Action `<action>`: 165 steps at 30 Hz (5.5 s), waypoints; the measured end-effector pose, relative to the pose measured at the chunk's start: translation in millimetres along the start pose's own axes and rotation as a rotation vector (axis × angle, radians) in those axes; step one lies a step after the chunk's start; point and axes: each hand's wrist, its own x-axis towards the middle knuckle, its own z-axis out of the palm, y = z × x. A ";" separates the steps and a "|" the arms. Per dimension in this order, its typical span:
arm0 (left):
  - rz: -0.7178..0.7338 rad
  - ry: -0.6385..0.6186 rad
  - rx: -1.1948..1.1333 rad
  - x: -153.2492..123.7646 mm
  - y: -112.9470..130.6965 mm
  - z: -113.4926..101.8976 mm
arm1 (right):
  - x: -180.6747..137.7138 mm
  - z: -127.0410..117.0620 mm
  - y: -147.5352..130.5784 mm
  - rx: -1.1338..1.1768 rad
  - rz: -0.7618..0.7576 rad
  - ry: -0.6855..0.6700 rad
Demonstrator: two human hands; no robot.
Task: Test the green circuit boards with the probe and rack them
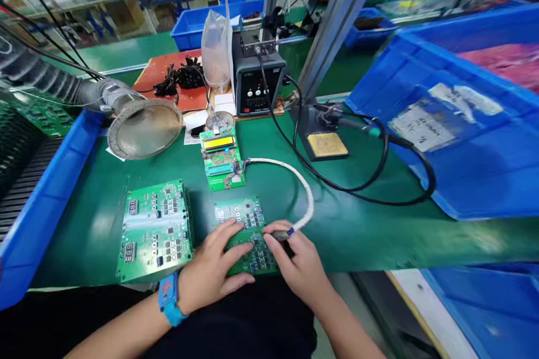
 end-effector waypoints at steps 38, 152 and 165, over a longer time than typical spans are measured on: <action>-0.176 0.091 0.198 -20.5 25.7 -2.6 | 0.7 1.9 -2.3 0.005 0.027 0.045; -0.205 0.244 -0.047 4.9 14.1 8.9 | 56.9 22.6 8.2 -0.039 0.132 0.032; -0.218 0.263 0.211 31.8 -0.1 16.9 | 58.4 21.6 6.8 -0.056 0.146 0.021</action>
